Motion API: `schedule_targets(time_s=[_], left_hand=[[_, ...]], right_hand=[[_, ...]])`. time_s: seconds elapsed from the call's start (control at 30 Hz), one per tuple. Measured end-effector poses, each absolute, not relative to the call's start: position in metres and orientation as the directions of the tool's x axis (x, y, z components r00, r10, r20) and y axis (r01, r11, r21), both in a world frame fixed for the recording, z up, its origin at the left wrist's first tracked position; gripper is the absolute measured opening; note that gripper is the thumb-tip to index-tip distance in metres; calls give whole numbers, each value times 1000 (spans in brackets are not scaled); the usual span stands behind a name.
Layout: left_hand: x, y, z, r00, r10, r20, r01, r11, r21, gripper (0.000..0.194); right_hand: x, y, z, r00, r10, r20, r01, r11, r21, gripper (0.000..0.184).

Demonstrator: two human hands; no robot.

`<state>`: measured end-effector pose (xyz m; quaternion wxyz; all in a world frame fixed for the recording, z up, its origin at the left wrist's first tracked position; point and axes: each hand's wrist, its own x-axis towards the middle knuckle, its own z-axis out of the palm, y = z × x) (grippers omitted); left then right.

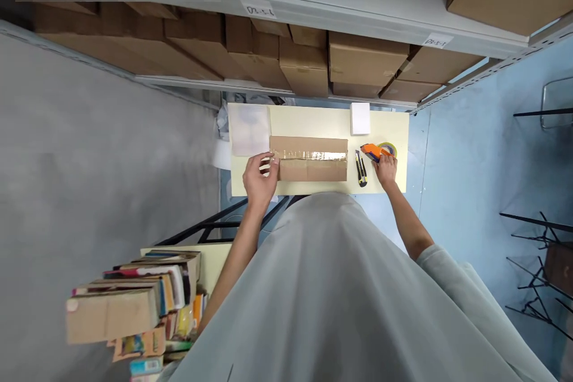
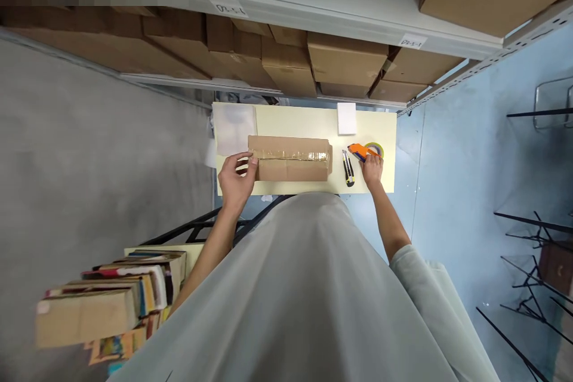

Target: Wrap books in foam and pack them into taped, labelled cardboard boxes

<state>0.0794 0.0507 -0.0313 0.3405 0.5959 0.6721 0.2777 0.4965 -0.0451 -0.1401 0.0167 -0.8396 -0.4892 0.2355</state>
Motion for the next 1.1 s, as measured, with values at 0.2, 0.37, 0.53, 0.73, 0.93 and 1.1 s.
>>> schedule_targets(time_s=[0.2, 0.37, 0.53, 0.73, 0.93, 1.1], left_hand=[[74, 48, -24, -21, 992, -123, 575, 113, 811, 34], [70, 46, -22, -11, 995, -100, 524, 91, 847, 36], [67, 44, -21, 9, 996, -93, 500, 76, 863, 34], [60, 42, -12, 41, 999, -33, 490, 9, 872, 32], [51, 40, 25, 194, 974, -115, 235, 67, 970, 53], [51, 39, 57, 401, 903, -156, 55, 146, 988, 63]], right_hand=[[509, -38, -104, 451, 836, -315, 640, -548, -538, 53], [497, -37, -1, 291, 890, -350, 578, -455, -677, 68], [432, -15, 81, 55, 872, -486, 339, -474, -812, 71], [373, 12, 83, -140, 833, -535, 283, -484, -828, 78], [359, 15, 91, -169, 829, -534, 348, -456, -819, 76], [351, 12, 111, -187, 836, -516, 454, -393, -800, 76]])
